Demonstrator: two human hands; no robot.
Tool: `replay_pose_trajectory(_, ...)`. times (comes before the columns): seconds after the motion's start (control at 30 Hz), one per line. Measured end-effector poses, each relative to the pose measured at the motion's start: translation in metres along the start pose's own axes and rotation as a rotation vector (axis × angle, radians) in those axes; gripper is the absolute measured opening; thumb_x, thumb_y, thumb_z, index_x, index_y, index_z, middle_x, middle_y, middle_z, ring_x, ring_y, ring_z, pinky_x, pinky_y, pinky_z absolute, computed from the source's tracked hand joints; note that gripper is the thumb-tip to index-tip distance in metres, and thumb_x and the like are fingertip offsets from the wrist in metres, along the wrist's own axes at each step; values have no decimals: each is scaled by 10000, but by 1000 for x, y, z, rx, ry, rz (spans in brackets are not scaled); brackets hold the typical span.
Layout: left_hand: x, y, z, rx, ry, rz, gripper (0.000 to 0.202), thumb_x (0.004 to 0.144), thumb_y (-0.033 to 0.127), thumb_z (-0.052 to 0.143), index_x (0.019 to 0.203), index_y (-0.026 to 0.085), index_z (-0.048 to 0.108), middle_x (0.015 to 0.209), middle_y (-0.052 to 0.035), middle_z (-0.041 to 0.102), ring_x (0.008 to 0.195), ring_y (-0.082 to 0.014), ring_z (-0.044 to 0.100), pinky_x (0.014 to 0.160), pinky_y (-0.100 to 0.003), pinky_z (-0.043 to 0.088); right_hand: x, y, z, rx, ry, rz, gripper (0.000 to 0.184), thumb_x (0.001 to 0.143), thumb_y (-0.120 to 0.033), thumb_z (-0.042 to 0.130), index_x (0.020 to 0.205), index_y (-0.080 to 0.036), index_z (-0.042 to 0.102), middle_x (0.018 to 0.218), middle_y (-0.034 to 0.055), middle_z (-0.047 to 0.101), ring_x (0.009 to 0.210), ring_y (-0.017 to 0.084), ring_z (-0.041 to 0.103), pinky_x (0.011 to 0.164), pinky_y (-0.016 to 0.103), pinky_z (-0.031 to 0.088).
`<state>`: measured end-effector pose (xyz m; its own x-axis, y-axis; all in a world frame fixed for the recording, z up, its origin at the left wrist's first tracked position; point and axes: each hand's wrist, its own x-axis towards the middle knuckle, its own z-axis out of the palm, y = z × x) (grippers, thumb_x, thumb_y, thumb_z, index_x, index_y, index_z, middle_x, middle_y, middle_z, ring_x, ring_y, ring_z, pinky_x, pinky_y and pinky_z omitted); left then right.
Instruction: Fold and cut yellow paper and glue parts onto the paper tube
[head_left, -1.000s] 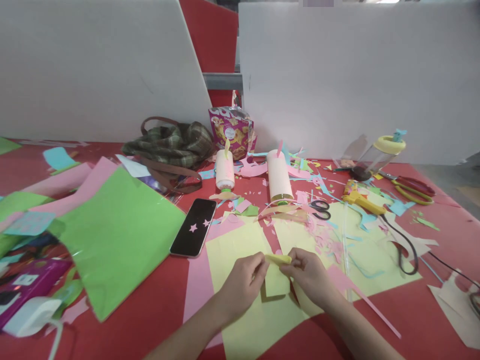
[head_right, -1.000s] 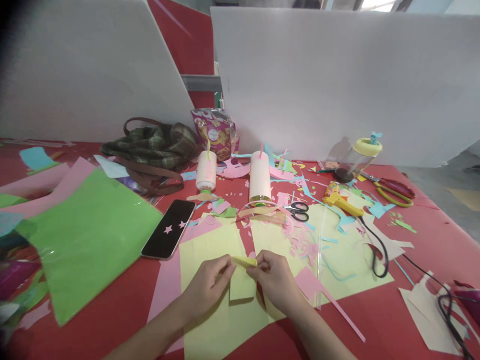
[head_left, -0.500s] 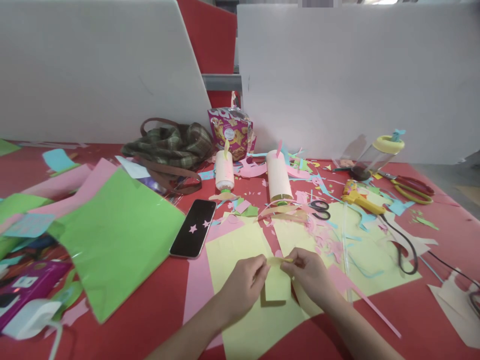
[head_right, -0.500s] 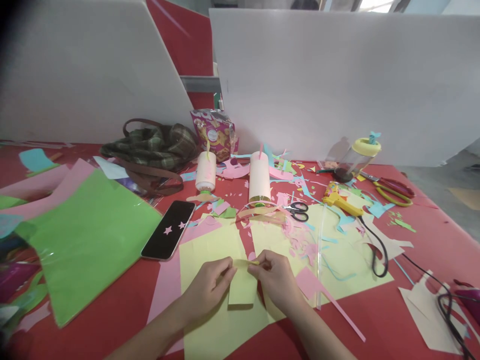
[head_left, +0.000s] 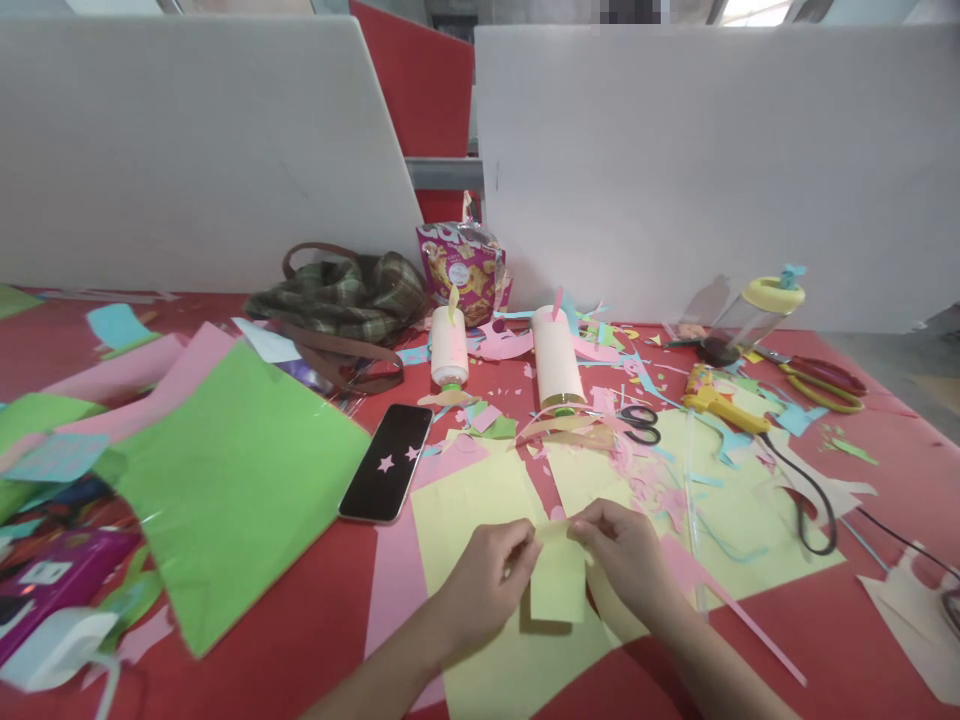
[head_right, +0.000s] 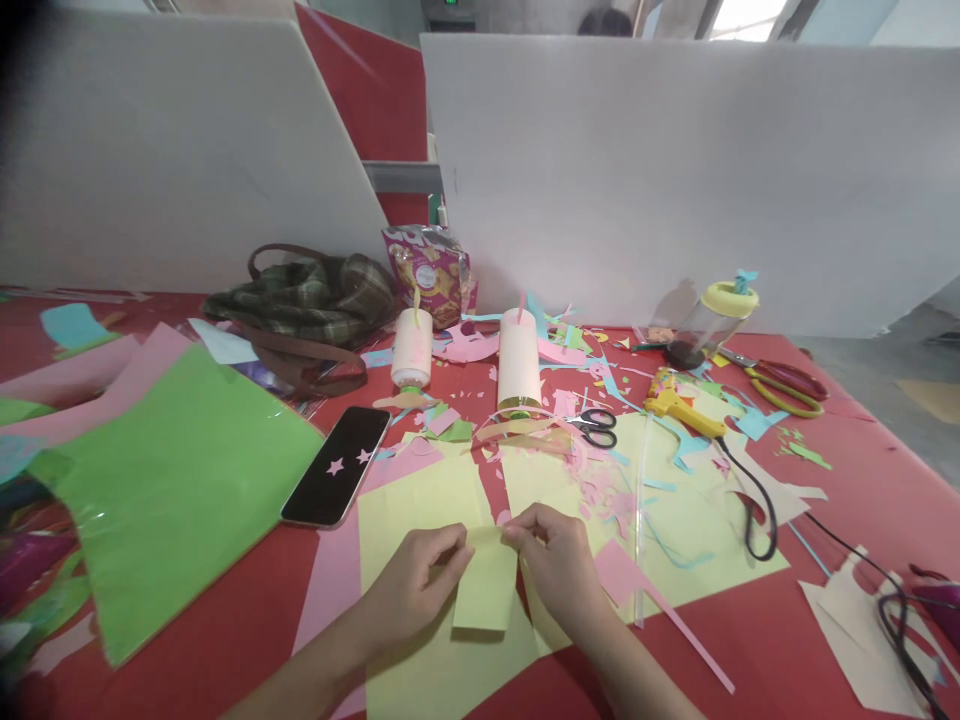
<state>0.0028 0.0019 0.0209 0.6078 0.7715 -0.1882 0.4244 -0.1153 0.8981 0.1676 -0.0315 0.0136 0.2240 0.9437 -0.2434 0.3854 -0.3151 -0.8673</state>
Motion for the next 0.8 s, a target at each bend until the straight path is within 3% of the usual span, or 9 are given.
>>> replay_pose_trajectory(0.07, 0, 0, -1, -67, -7, -44, 317, 820, 377, 324, 571, 185, 284, 532, 56, 246, 486, -88, 240, 466, -227, 199, -1, 4, 1, -43, 27, -137, 153, 743, -224, 461, 664, -198, 590, 650, 29, 629, 634, 169, 568, 586, 274, 442)
replay_pose_trajectory(0.13, 1, 0, -3, -154, 14, -84, 318, 810, 398, 340, 579, 185, 292, 548, 58, 231, 497, -86, 247, 473, -220, 215, 0, 8, 1, -81, 63, -401, 210, 778, -168, 400, 830, -211, 599, 822, 61, 646, 779, 191, 572, 674, 311, 452)
replay_pose_trajectory(0.23, 4, 0, -4, -318, 41, -135, 325, 782, 414, 393, 575, 183, 295, 549, 62, 235, 504, -80, 260, 484, -210, 242, 2, 14, -1, -184, 97, -770, 334, 772, -85, 369, 997, -241, 560, 1107, 84, 552, 1006, 225, 476, 773, 392, 432)
replay_pose_trajectory(0.3, 5, 0, -5, -449, 17, -174, 329, 754, 423, 435, 573, 178, 312, 543, 63, 269, 498, -75, 289, 486, -204, 265, 4, 17, -2, -259, 107, -873, 356, 756, -61, 384, 983, -260, 573, 1166, 70, 513, 1053, 237, 434, 786, 422, 427)
replay_pose_trajectory(0.4, 5, -1, -3, -629, -25, -251, 302, 724, 406, 480, 585, 169, 356, 543, 57, 326, 489, -71, 354, 491, -199, 309, 4, 18, -3, -290, 115, -939, 350, 746, -46, 420, 943, -273, 598, 1077, 51, 584, 1036, 234, 447, 778, 415, 434)
replay_pose_trajectory(0.6, 6, -10, 1, -763, -111, -347, 274, 740, 370, 439, 571, 159, 395, 469, 45, 402, 390, -82, 420, 422, -215, 371, -1, 15, 0, -159, 86, -801, 302, 751, -75, 422, 875, -240, 642, 739, 50, 665, 739, 197, 570, 626, 345, 460)
replay_pose_trajectory(0.67, 6, -12, 1, -698, -88, -306, 328, 796, 384, 341, 562, 161, 393, 433, 40, 408, 352, -85, 410, 392, -213, 349, -1, 12, 0, -85, 89, -659, 282, 741, -95, 413, 825, -214, 655, 700, 55, 653, 663, 181, 575, 591, 313, 458)
replay_pose_trajectory(0.8, 3, -9, -1, -452, 88, -126, 350, 848, 380, 263, 612, 165, 407, 481, 42, 393, 416, -81, 386, 433, -206, 318, -1, 3, -1, -70, 0, -227, 231, 709, -150, 428, 633, -194, 642, 627, 26, 629, 604, 170, 566, 559, 269, 433)
